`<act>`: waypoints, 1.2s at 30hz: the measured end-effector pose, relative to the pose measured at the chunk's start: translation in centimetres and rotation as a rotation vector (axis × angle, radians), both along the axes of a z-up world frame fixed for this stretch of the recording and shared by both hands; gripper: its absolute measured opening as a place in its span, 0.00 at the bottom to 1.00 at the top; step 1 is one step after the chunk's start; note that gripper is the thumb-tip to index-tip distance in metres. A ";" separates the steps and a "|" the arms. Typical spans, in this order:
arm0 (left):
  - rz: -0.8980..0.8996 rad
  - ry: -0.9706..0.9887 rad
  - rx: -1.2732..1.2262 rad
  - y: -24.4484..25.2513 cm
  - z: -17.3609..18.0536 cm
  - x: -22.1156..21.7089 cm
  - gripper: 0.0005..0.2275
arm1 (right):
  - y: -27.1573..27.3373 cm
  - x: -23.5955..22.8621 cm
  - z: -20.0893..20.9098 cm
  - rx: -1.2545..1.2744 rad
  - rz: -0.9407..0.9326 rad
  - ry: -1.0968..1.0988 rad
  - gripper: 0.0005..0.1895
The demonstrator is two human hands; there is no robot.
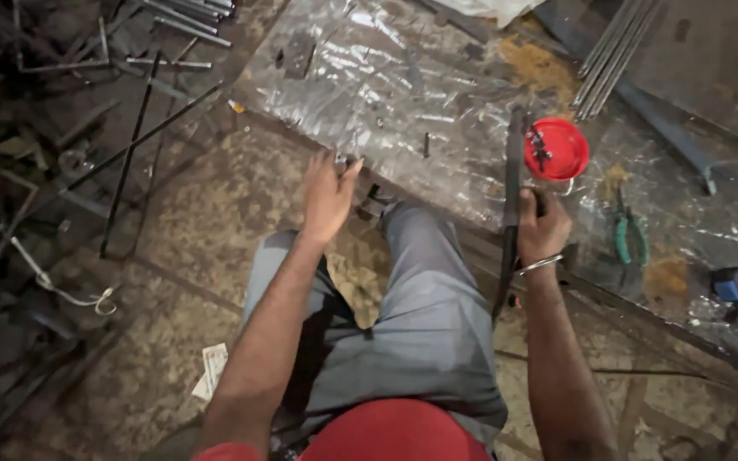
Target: The person aligns metal components on a workbench by hand and with pliers, then welds them together using a welding torch.
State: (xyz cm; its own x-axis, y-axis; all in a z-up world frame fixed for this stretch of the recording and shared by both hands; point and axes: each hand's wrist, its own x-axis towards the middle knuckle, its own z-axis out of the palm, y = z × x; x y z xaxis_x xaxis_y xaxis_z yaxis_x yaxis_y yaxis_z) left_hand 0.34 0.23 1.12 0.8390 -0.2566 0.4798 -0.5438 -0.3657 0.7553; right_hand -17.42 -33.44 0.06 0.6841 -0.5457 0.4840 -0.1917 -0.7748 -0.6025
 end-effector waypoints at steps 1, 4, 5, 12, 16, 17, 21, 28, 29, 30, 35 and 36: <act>0.008 -0.034 -0.005 -0.1 0.1 0.0 0.15 | 0.0 -0.2 0.0 0.016 0.004 0.002 0.12; 0.024 0.004 -0.030 -1.0 0.0 0.4 0.14 | 0.1 -0.1 0.4 0.012 0.045 -0.025 0.11; 0.026 0.039 -0.040 -1.1 -0.2 0.4 0.14 | 0.2 -0.1 0.5 0.003 0.062 -0.040 0.11; 0.037 0.169 -0.043 0.0 -2.1 -1.1 0.14 | 0.5 -0.3 1.3 0.021 0.101 -0.072 0.11; 0.021 0.084 -0.145 -0.2 -2.2 -1.5 0.13 | 0.2 -0.5 1.1 -0.017 0.081 -0.024 0.10; 0.022 0.088 -0.154 -0.1 -2.2 -1.6 0.13 | 0.2 -0.5 1.0 0.004 0.070 -0.004 0.10; 0.071 0.159 -0.147 -0.4 -2.7 -1.9 0.14 | 0.2 -0.3 1.0 0.023 0.067 -0.003 0.10; 0.135 0.195 -0.251 0.7 -5.7 -2.7 0.25 | 0.0 -0.5 0.2 0.150 0.107 -0.122 0.10; 0.139 0.230 -0.331 1.1 -6.6 -3.0 0.29 | 0.0 -0.4 0.2 0.221 0.115 -0.165 0.10; 0.086 0.326 -0.334 1.4 -7.8 -3.0 0.30 | -0.2 -0.2 0.6 0.364 0.075 -0.240 0.10; -0.049 0.323 -0.138 -0.5 -15.2 0.3 0.31 | 3.8 1.7 4.3 0.664 0.179 -0.462 0.18; 0.003 0.462 -0.074 -1.2 -16.5 0.9 0.28 | 5.5 3.0 4.5 0.792 0.261 -0.444 0.21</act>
State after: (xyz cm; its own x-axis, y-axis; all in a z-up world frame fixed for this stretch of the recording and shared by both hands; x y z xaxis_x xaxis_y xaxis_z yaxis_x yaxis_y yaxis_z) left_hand 1.27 -0.95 -15.38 0.9698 -0.2330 0.0729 -0.1436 -0.3033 0.9420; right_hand -14.43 -27.94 4.59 0.6734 -0.6826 0.2839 0.3034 -0.0950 -0.9481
